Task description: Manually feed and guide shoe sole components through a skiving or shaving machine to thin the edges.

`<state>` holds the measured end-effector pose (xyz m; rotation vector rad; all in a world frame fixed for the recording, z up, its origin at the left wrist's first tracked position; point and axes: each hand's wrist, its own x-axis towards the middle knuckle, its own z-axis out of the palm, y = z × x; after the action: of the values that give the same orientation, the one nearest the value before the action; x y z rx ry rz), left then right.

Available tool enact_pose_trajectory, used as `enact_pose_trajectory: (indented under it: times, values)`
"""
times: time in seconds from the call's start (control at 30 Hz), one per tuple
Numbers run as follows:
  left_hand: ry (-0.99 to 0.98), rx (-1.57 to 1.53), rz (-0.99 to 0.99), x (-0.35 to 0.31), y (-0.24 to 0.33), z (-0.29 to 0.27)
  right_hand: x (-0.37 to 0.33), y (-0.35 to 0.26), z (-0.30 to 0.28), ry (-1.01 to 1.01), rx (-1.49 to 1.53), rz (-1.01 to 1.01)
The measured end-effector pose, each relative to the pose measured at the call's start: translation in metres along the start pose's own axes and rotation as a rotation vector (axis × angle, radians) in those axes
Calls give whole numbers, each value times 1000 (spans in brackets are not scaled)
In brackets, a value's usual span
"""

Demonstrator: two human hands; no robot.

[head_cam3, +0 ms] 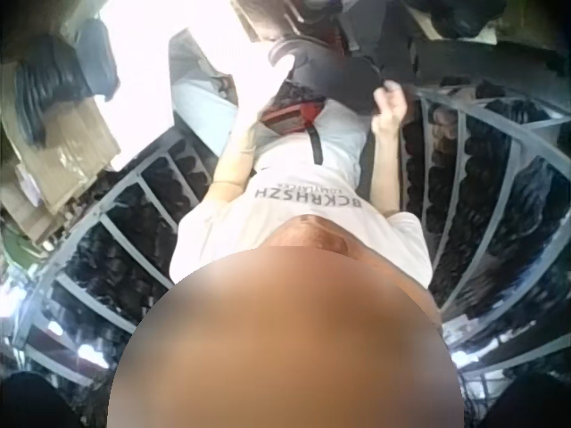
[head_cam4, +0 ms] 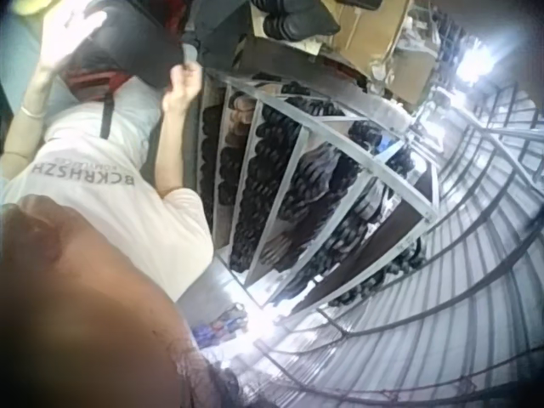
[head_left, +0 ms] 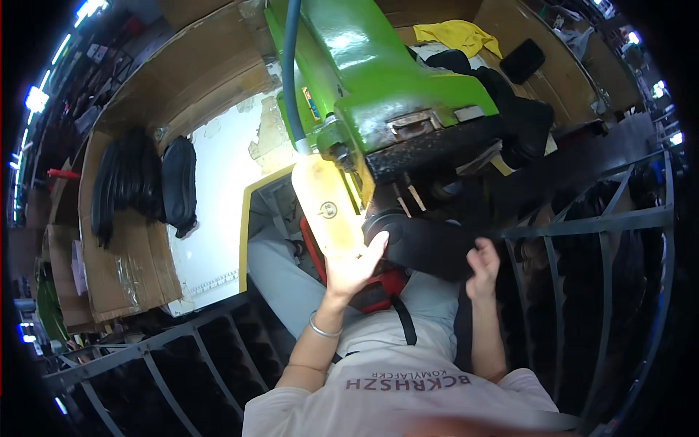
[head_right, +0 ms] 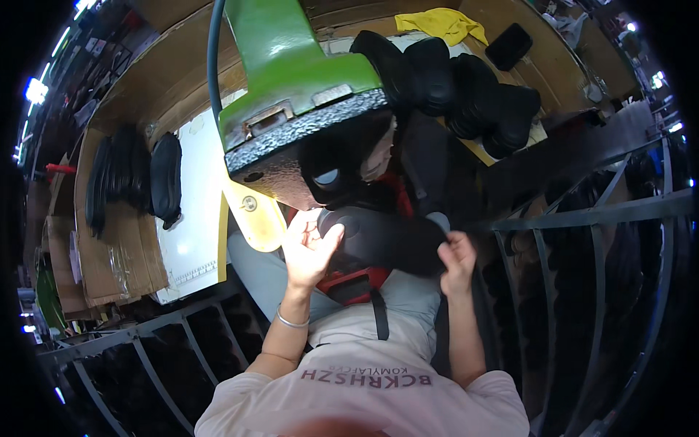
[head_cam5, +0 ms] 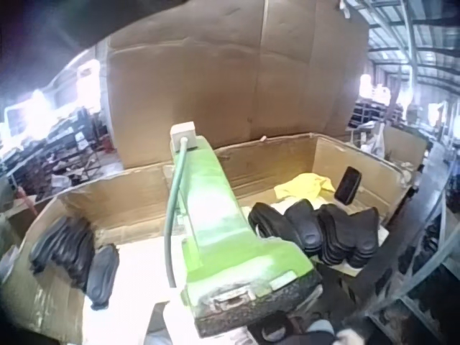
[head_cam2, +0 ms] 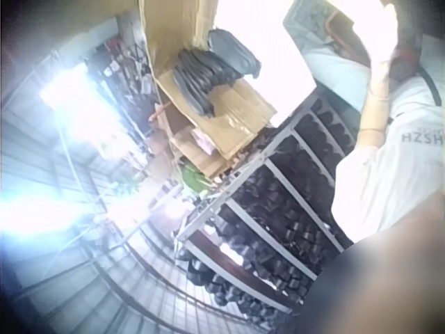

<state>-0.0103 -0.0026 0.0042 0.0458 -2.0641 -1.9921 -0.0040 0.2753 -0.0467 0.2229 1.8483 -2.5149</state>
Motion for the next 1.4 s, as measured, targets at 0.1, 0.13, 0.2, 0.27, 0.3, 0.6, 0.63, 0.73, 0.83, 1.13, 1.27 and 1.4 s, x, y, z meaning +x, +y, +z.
enact_pose_trajectory:
  times: [0.1,0.13,0.2,0.27,0.3,0.6,0.63,0.73,0.83,1.13,1.27,1.4]
  values:
    - [27,209,31,4,-1,-8,39,-32,31,108,56,-117]
    - [36,-5,-1,4,0,-12,49,-38,42,111,90,-111]
    - [42,-158,4,4,5,-24,59,-48,69,113,163,-90]
    - [72,-236,-22,3,17,-37,61,-50,94,101,198,-88]
    - [102,-311,-50,1,20,-46,59,-48,106,95,178,-102]
    - [110,-356,-223,-73,-33,-116,43,-8,173,-186,177,-124]
    - [126,-313,-253,-84,-37,-115,37,-18,186,-226,192,-89]
    - [149,-284,-314,-110,-45,-92,27,-7,203,-154,173,-146]
    - [232,-213,-309,-132,-52,-75,21,5,206,-131,-29,-293]
    - [253,123,-108,-103,-65,-76,4,27,172,-172,149,-208]
    - [69,333,45,-43,2,-59,12,2,171,-24,134,-235]
    - [-6,296,72,-13,16,-46,24,-10,170,27,162,-162]
